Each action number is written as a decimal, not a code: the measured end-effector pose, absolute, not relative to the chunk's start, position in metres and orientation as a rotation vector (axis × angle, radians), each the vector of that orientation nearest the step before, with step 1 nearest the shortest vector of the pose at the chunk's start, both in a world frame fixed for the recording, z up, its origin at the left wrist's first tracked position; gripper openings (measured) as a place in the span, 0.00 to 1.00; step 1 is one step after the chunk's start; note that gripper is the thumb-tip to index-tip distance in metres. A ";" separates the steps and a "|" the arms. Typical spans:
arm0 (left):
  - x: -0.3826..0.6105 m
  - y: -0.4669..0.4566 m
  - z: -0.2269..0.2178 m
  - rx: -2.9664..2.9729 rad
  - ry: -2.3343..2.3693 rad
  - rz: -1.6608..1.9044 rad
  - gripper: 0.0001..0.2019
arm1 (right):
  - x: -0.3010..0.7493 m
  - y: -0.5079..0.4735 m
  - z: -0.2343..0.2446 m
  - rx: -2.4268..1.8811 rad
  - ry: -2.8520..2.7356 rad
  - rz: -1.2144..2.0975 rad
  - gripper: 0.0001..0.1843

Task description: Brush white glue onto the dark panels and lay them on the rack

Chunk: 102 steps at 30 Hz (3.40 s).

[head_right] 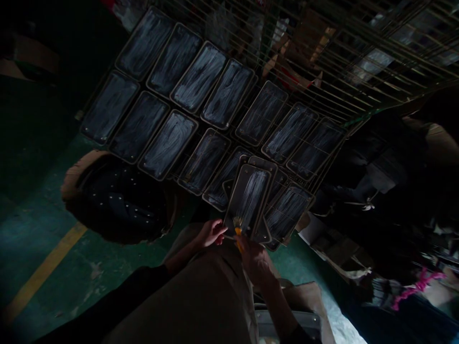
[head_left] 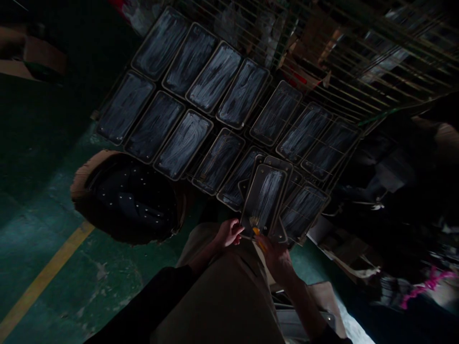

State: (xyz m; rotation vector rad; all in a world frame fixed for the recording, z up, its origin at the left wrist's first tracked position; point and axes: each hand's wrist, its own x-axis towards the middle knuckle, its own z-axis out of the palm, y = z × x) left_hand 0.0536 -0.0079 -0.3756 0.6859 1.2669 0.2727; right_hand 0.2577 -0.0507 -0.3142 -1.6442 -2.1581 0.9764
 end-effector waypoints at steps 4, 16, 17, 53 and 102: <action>0.052 -0.007 -0.375 0.674 1.288 0.273 0.14 | 0.257 -0.049 -0.298 -1.657 -1.916 1.396 0.15; 0.051 -0.009 -0.384 0.860 1.220 0.255 0.09 | 0.291 0.083 -0.332 -1.663 -1.453 1.195 0.16; 0.051 -0.008 -0.383 0.863 1.224 0.252 0.09 | 0.291 0.089 -0.331 -1.672 -1.498 1.094 0.16; 0.049 -0.010 -0.370 0.813 1.333 0.258 0.07 | 0.278 0.009 -0.323 -1.605 -1.273 1.788 0.16; 0.075 -0.021 -0.364 0.475 1.354 0.403 0.13 | 0.306 -0.059 -0.308 -1.843 -1.407 1.175 0.13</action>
